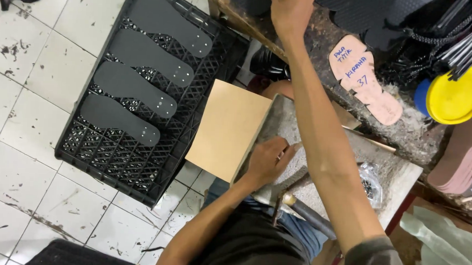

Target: Nailing heels to shoe soles using a hammer and small nails at a workbench in a factory setting.

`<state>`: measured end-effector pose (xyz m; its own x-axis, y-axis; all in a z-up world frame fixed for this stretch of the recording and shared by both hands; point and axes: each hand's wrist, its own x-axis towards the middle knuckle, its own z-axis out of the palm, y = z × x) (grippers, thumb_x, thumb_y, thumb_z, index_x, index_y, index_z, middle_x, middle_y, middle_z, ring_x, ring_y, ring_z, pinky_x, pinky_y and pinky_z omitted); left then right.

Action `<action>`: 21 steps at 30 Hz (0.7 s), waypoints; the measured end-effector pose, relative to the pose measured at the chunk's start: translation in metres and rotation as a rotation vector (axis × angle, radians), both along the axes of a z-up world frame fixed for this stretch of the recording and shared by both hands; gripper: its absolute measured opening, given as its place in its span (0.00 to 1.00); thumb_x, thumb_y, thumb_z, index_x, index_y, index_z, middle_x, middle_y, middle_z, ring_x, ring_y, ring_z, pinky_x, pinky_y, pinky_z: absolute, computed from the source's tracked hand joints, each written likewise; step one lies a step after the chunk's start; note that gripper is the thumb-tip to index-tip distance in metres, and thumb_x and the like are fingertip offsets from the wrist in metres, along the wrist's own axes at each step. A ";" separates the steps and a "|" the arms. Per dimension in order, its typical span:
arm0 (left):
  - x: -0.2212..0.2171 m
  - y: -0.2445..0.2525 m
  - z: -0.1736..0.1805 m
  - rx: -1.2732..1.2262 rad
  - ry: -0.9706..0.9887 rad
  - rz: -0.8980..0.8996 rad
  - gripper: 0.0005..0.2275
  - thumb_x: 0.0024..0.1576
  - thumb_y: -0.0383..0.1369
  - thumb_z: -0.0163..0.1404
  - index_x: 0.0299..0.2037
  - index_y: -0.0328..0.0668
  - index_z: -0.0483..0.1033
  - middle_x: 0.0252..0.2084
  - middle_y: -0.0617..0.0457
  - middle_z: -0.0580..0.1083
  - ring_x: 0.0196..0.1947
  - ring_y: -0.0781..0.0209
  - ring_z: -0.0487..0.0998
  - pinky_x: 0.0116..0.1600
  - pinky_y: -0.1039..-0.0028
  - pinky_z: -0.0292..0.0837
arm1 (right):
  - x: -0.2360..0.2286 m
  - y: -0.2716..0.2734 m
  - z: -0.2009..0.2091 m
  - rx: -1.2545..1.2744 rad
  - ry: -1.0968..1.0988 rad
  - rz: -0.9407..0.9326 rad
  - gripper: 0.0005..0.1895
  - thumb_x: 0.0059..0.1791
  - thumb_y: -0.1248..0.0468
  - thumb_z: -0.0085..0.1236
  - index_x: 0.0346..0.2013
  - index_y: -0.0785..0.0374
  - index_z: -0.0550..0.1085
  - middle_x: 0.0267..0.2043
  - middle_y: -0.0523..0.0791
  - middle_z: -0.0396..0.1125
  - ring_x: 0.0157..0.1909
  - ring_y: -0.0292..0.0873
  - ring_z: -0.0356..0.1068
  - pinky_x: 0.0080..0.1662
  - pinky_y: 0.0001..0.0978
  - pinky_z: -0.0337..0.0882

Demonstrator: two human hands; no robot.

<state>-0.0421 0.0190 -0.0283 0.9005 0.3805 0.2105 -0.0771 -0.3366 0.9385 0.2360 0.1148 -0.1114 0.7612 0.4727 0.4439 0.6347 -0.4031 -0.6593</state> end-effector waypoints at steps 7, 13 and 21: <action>0.002 -0.002 -0.008 -0.144 0.110 0.114 0.14 0.54 0.36 0.46 0.16 0.45 0.63 0.11 0.55 0.63 0.12 0.66 0.66 0.18 0.82 0.61 | 0.025 -0.008 -0.021 0.431 0.749 -0.287 0.09 0.37 0.65 0.51 0.32 0.59 0.69 0.23 0.47 0.64 0.19 0.42 0.63 0.21 0.36 0.66; 0.003 0.020 0.018 -0.794 0.071 0.296 0.07 0.55 0.34 0.43 0.27 0.41 0.66 0.20 0.53 0.70 0.20 0.68 0.69 0.26 0.80 0.65 | -0.085 -0.087 0.139 0.734 1.037 0.045 0.12 0.42 0.69 0.56 0.39 0.67 0.68 0.32 0.47 0.63 0.39 0.42 0.63 0.47 0.36 0.64; 0.005 0.026 0.058 -1.170 0.189 0.094 0.20 0.56 0.44 0.40 0.50 0.35 0.64 0.39 0.47 0.72 0.35 0.67 0.75 0.35 0.83 0.70 | -0.241 -0.244 0.147 0.567 1.167 -0.170 0.10 0.38 0.67 0.57 0.29 0.60 0.65 0.24 0.39 0.56 0.30 0.33 0.59 0.33 0.22 0.60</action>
<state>-0.0373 0.0446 0.0301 0.8384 0.3192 -0.4419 0.0750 0.7355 0.6734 -0.0053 -0.1296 0.0356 0.8617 0.2995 -0.4097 -0.4537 0.0929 -0.8863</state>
